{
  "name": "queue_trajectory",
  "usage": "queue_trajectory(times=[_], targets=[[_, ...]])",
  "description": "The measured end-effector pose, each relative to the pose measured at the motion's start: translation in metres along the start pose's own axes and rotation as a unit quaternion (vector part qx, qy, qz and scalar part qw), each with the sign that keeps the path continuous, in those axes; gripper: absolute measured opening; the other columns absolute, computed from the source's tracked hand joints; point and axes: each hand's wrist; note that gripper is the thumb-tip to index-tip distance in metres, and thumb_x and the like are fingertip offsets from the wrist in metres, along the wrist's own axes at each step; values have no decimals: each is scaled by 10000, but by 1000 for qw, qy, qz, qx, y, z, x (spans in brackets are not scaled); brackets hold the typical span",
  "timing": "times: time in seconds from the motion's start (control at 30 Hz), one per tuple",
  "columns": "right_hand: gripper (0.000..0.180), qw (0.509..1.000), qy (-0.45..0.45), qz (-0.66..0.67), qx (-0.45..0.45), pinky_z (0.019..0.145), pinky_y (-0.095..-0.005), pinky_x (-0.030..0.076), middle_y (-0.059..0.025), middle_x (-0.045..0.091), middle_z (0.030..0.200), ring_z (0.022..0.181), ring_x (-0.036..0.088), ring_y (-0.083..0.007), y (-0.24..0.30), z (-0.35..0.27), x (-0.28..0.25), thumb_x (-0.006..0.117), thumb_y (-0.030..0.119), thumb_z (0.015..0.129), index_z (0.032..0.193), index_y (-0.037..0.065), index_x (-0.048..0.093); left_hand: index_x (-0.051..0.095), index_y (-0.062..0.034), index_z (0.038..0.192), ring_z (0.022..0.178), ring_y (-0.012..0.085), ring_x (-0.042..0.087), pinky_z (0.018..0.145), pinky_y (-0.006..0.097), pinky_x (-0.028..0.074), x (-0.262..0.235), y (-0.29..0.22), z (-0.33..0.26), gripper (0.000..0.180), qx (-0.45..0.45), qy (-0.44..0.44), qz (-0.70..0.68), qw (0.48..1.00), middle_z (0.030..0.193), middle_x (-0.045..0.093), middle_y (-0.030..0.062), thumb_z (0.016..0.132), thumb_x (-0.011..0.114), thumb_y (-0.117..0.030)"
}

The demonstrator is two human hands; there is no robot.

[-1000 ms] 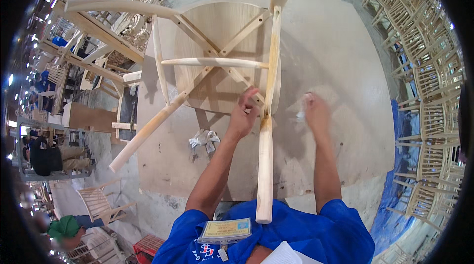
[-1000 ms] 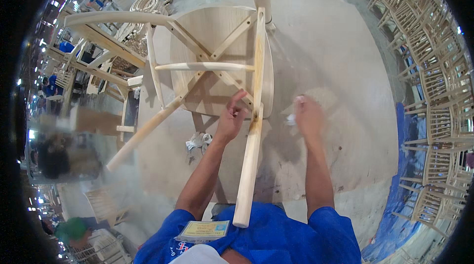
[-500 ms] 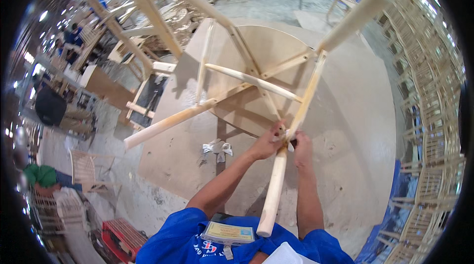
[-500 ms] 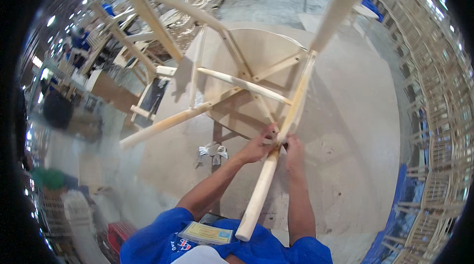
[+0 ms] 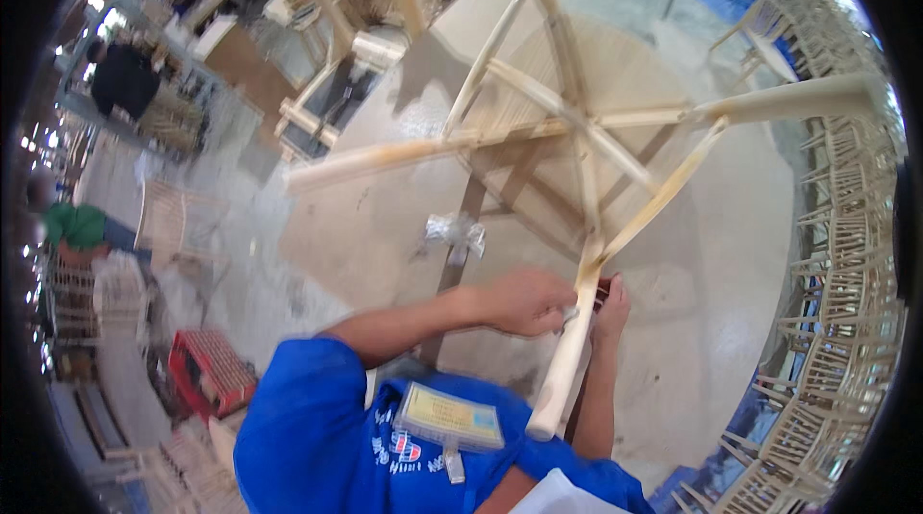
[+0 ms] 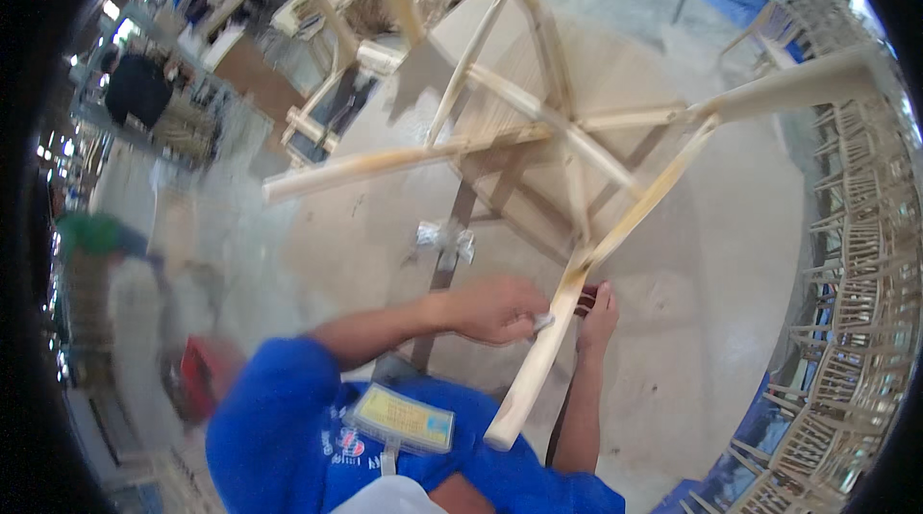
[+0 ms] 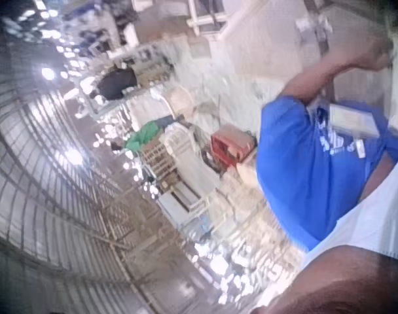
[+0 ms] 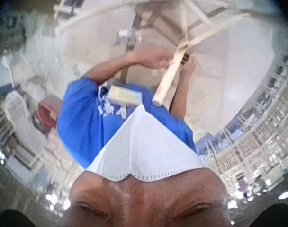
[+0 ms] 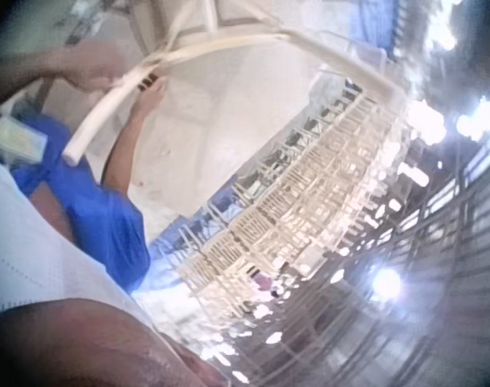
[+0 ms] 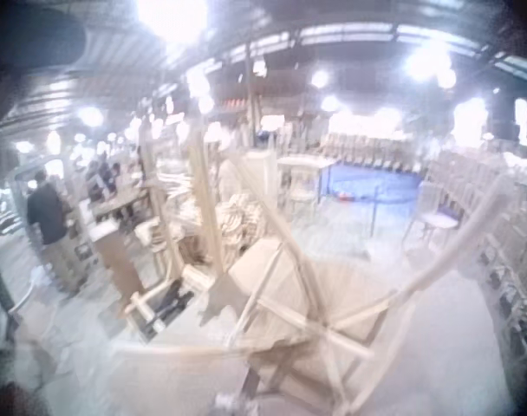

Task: The person wipes the legs and frame of a wooden chair with a white cloth, then attaches a black strap to the chair back and continues wiping the seat and legs. The chair is handled one at a time in a workshop setting.

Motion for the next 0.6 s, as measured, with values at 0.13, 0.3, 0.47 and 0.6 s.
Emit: queue_trajectory(times=[0.13,0.3,0.47,0.6], targets=[[455,974,202,-36,95,693,-322,562,-107,715,967,826,701,-186,-54,-63,-9,444,392,1090,1205,-3,637,630,-34,973,889,409,619,744,518,503,-17,9,-54,190,-138,33,44,989,900,604,186,892,583,-200],[369,965,236,18,110,726,-303,589,-103,708,1069,867,699,-172,-27,-120,98,562,228,1058,1342,-7,553,678,-58,1103,1011,362,630,818,472,537,-9,34,-119,240,-141,-30,23,989,1071,622,144,919,653,-211],[319,986,144,-4,-78,653,-249,554,-71,702,1019,791,672,-114,17,-83,216,635,154,1019,1291,-8,600,702,-66,1188,914,208,673,795,317,538,-81,53,-178,244,-282,-254,-109,919,1071,693,92,988,645,-194],[283,985,103,-75,-114,573,-226,469,-24,681,859,686,581,-55,43,10,316,634,254,1020,1155,11,688,701,-41,1196,856,138,664,744,289,540,-139,86,-202,234,-326,-332,-122,877,1016,734,77,1018,620,-170]])
Point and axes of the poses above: each hand's wrist, its own z-axis towards the middle knuckle, its own x-axis out of the palm, y = z × x
